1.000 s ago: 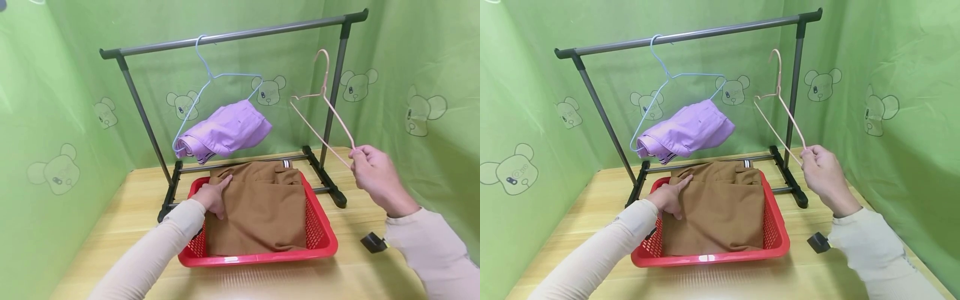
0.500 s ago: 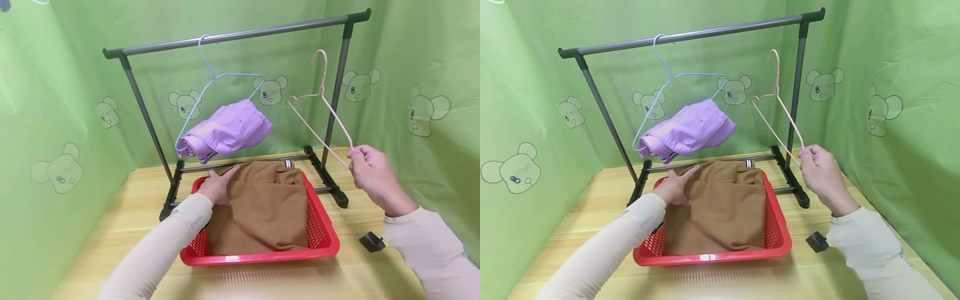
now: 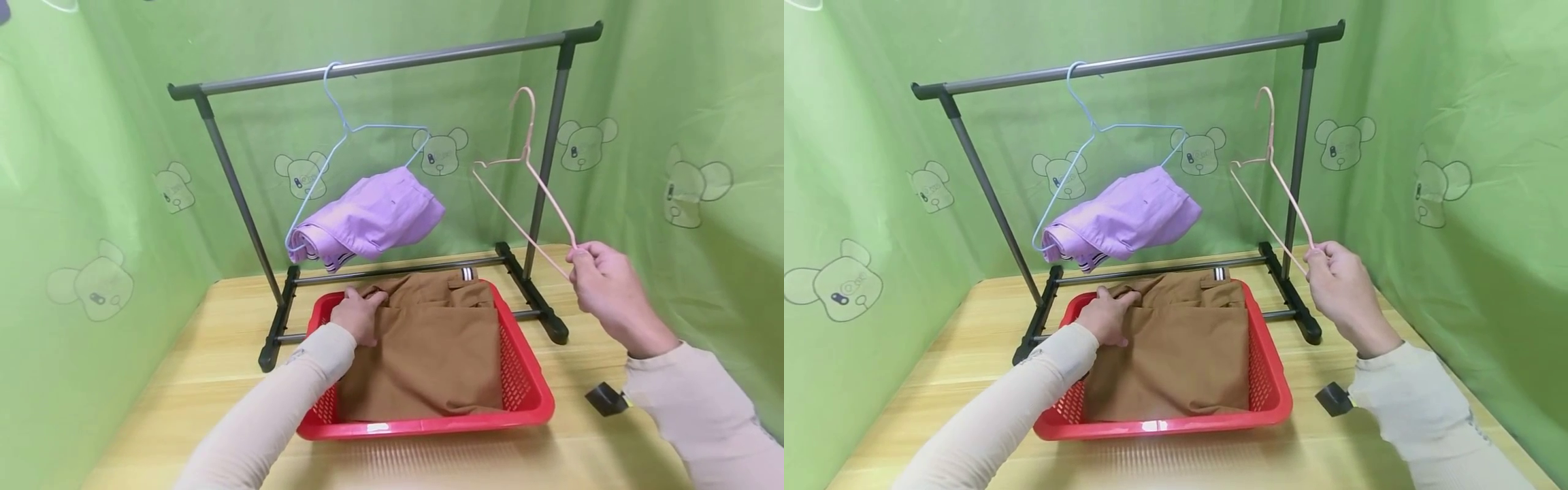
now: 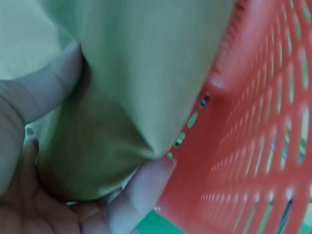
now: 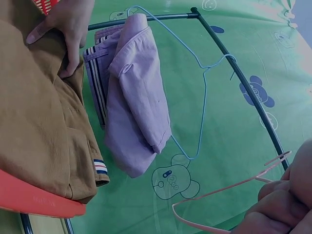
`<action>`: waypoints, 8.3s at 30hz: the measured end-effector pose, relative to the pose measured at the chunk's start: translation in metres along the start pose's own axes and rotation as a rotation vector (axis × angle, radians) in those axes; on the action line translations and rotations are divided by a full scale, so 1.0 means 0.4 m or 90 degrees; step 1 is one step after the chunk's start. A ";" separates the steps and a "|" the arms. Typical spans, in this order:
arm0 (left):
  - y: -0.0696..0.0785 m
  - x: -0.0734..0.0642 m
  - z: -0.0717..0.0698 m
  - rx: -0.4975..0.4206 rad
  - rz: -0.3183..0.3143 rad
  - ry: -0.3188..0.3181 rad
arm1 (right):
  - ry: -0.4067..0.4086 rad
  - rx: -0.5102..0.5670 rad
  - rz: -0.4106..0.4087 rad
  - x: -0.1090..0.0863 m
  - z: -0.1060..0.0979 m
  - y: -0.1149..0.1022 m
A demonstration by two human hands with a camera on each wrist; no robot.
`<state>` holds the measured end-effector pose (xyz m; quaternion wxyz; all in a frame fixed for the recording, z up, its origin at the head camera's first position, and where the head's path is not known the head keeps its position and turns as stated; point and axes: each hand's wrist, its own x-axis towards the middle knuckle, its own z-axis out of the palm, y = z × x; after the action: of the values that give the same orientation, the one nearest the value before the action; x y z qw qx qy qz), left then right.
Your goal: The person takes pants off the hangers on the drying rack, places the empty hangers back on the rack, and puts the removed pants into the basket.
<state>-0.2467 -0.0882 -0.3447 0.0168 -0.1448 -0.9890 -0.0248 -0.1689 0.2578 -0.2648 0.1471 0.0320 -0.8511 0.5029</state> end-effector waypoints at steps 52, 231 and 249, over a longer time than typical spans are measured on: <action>-0.049 0.011 -0.005 -0.029 0.030 -0.316 | -0.021 0.014 0.033 0.006 -0.013 -0.021; -0.144 -0.323 0.121 -0.891 -0.207 0.098 | 0.018 0.274 0.021 0.154 0.061 -0.085; -0.144 -0.319 0.117 -0.902 -0.202 0.107 | 0.184 0.328 -0.089 0.104 0.109 -0.040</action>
<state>-0.1424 -0.1773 -0.3993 -0.0089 0.0267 -0.7403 -0.6717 -0.2150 0.2161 -0.2591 0.2882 0.0552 -0.6613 0.6903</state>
